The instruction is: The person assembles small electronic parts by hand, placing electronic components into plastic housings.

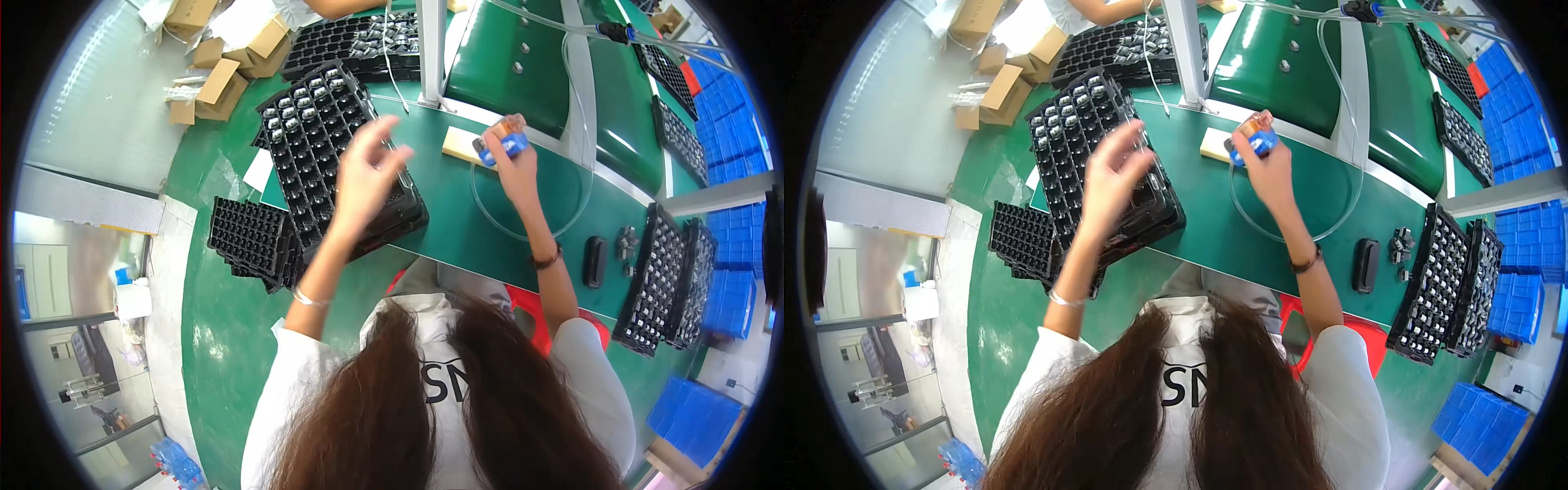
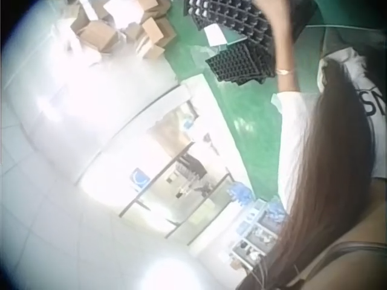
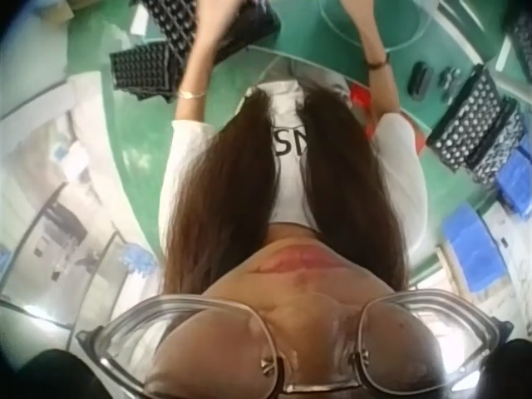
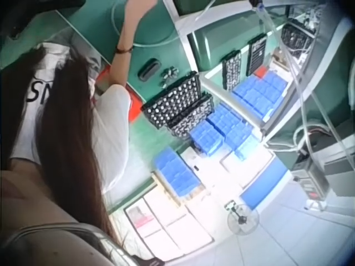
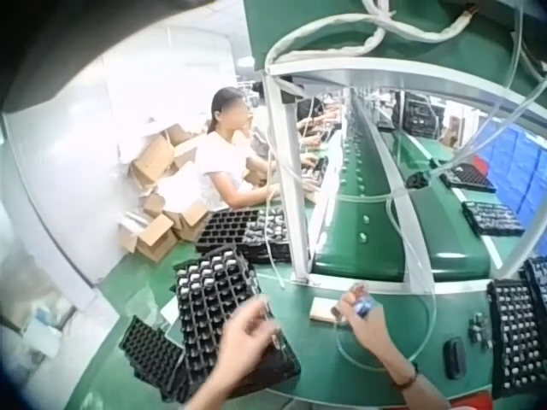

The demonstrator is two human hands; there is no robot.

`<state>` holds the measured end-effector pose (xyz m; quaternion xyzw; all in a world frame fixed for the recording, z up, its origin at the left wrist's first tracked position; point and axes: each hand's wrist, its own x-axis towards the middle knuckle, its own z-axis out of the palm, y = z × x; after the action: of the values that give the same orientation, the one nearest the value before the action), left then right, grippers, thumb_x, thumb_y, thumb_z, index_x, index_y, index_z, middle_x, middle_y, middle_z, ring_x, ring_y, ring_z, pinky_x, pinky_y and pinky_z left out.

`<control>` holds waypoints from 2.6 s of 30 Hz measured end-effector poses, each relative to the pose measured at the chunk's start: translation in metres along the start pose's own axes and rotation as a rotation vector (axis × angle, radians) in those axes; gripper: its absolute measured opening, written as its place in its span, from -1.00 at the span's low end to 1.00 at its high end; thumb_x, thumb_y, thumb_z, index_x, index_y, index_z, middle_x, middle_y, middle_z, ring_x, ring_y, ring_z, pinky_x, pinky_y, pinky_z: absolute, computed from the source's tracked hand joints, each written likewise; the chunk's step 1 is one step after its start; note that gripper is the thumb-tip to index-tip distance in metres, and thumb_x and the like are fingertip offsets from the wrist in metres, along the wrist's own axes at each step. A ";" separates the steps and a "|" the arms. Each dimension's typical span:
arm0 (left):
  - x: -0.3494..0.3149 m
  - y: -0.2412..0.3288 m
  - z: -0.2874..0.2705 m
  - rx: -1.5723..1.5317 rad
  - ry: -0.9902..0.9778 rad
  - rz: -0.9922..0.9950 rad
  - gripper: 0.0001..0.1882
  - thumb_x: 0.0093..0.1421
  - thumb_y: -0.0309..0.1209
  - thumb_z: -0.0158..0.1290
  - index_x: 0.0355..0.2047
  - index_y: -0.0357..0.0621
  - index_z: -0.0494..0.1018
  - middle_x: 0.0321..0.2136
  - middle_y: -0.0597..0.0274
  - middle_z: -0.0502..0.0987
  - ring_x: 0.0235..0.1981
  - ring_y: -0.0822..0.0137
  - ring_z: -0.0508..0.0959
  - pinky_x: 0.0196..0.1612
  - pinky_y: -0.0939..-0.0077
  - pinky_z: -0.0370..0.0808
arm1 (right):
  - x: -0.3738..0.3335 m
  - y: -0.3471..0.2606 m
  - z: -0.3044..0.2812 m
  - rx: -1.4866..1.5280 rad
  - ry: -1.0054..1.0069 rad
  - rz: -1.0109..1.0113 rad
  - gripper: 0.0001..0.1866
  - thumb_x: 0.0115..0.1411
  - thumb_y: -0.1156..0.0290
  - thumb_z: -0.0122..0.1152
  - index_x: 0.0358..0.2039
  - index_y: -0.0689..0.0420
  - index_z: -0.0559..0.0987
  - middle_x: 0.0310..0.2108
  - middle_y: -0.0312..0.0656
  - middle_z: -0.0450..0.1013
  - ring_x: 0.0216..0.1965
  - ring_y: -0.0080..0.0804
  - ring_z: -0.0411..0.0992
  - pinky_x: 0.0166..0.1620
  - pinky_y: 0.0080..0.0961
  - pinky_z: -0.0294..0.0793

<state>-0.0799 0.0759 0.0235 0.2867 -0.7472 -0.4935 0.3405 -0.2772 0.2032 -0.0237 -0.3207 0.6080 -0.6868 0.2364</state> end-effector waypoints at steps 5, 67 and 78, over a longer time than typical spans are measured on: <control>0.074 -0.068 -0.102 0.811 0.282 0.279 -0.76 0.06 -0.39 0.08 -0.22 -0.13 0.50 -0.24 0.06 0.52 -0.19 0.07 0.47 -0.05 0.30 0.36 | 0.019 0.028 -0.001 -0.669 -0.001 -0.245 -0.60 0.04 0.15 0.25 -0.28 0.25 0.51 -0.49 -0.01 0.49 -0.44 -0.19 0.50 -0.35 -0.42 0.43; -0.051 0.090 0.065 -0.766 -0.638 -0.322 -0.63 0.17 -0.54 -0.12 0.02 -0.23 0.29 -0.13 0.24 0.40 -0.18 0.51 0.36 -0.07 0.54 0.33 | 0.196 0.099 -0.072 -0.710 0.372 -0.211 -0.60 0.00 0.12 0.26 -0.27 0.17 0.51 -0.42 0.00 0.50 -0.34 -0.11 0.50 -0.25 -0.34 0.44; -0.021 0.212 0.019 -0.853 -0.935 0.416 -0.79 -0.07 -0.55 0.12 -0.35 -0.08 0.51 -0.28 0.07 0.39 -0.37 0.24 0.38 -0.42 0.63 0.32 | 0.244 0.111 -0.079 -0.894 0.357 -0.176 -0.53 0.01 0.02 0.17 -0.21 0.14 0.48 -0.38 0.10 0.50 -0.29 0.08 0.47 -0.18 -0.15 0.44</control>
<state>-0.1019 0.1766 0.2108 -0.2677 -0.5950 -0.7424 0.1522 -0.5079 0.0664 -0.1002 -0.3183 0.8448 -0.4203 -0.0913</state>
